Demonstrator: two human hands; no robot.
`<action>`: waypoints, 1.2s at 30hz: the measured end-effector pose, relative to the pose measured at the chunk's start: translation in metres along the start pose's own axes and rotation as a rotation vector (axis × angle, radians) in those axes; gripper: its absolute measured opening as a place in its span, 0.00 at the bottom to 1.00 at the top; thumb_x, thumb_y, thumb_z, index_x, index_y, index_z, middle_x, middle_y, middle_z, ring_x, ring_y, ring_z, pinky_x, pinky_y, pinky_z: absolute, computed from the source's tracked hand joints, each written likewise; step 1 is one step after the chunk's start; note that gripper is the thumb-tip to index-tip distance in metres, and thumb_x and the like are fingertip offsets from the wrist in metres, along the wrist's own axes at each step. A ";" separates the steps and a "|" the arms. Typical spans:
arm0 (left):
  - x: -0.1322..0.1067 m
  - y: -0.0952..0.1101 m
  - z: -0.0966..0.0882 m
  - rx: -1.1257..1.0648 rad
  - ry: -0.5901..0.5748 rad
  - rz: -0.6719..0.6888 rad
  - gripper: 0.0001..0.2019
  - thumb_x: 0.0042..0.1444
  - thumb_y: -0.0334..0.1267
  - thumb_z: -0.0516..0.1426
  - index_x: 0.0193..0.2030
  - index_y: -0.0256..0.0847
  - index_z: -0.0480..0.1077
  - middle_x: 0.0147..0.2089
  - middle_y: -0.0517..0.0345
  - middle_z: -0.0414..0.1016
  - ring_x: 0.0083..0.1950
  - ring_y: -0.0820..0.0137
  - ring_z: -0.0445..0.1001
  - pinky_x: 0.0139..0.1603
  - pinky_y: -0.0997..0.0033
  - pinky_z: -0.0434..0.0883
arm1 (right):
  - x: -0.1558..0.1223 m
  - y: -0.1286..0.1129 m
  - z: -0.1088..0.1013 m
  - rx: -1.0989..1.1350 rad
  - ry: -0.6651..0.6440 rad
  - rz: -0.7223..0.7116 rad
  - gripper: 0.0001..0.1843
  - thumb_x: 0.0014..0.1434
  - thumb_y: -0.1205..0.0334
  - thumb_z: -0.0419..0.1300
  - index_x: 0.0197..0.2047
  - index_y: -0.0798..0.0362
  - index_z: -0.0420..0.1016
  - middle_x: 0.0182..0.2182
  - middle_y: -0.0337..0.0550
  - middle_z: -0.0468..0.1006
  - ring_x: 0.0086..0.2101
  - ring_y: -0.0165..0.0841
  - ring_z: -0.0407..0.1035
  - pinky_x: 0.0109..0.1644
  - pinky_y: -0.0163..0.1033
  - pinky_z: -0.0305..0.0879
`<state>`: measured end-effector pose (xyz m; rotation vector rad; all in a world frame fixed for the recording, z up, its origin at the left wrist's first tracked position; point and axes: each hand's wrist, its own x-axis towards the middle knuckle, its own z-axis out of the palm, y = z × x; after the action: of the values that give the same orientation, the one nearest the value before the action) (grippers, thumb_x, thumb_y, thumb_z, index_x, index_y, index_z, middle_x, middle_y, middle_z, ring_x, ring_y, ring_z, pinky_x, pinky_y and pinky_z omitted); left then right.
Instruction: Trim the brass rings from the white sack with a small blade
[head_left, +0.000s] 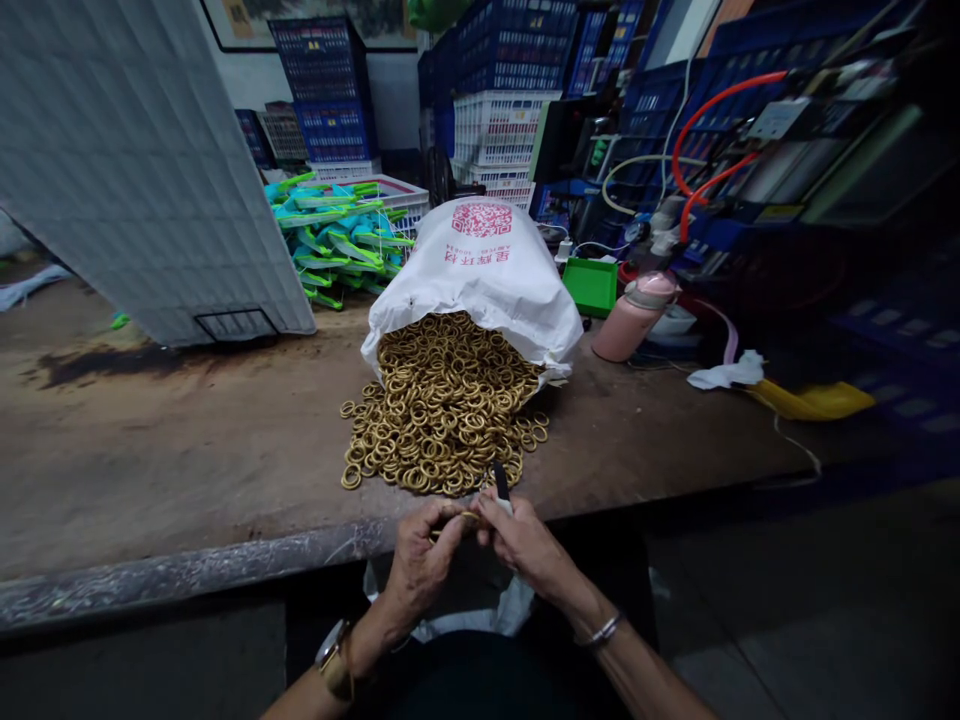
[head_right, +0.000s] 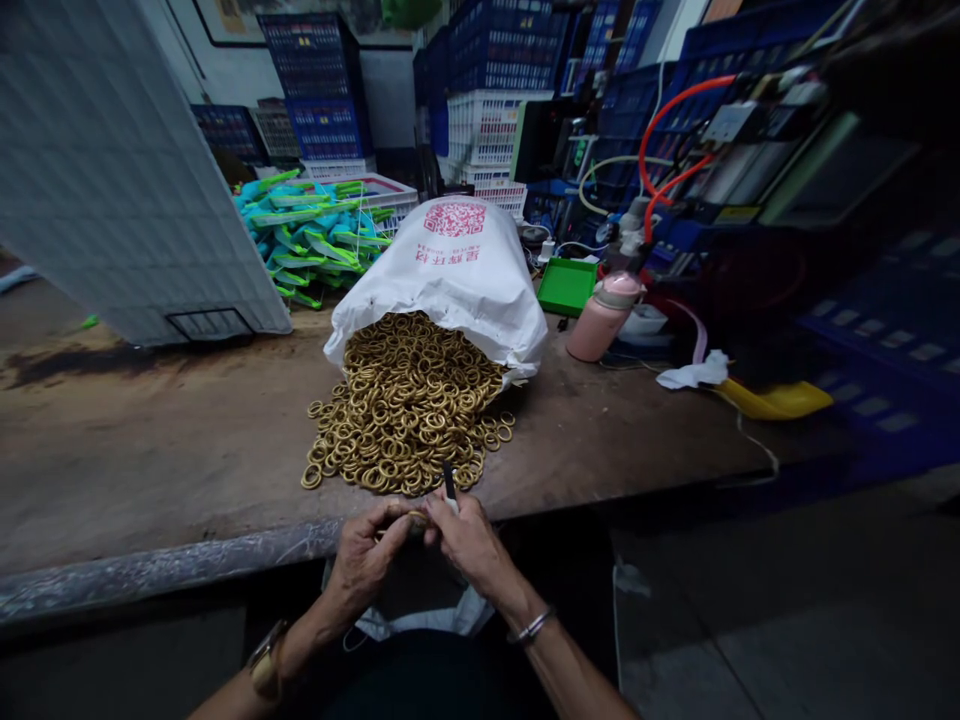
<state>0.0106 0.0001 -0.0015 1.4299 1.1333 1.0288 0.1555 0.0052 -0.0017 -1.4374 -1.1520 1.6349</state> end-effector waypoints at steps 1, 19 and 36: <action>0.000 0.001 0.000 -0.011 0.003 -0.010 0.08 0.53 0.38 0.54 0.29 0.37 0.72 0.28 0.57 0.74 0.31 0.71 0.70 0.35 0.75 0.65 | 0.000 0.001 0.000 -0.048 0.008 -0.035 0.17 0.54 0.47 0.49 0.29 0.54 0.63 0.16 0.31 0.63 0.13 0.20 0.48 0.15 0.28 0.44; -0.003 0.008 0.004 -0.524 -0.067 -0.438 0.16 0.48 0.50 0.55 0.28 0.39 0.59 0.20 0.68 0.60 0.14 0.84 0.50 0.14 0.82 0.47 | -0.002 0.002 -0.001 -0.619 0.153 -0.332 0.11 0.56 0.62 0.44 0.32 0.53 0.66 0.23 0.39 0.70 0.25 0.29 0.64 0.31 0.32 0.55; -0.006 0.001 0.001 -0.423 -0.021 -0.356 0.16 0.49 0.48 0.56 0.25 0.39 0.57 0.20 0.67 0.61 0.17 0.83 0.54 0.18 0.82 0.51 | -0.011 -0.001 0.008 -1.153 0.089 -0.287 0.17 0.45 0.75 0.46 0.39 0.54 0.64 0.26 0.42 0.74 0.27 0.32 0.66 0.29 0.34 0.47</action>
<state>0.0109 -0.0057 -0.0013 0.8660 1.0321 0.9258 0.1498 -0.0054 0.0039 -1.8031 -2.2893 0.6301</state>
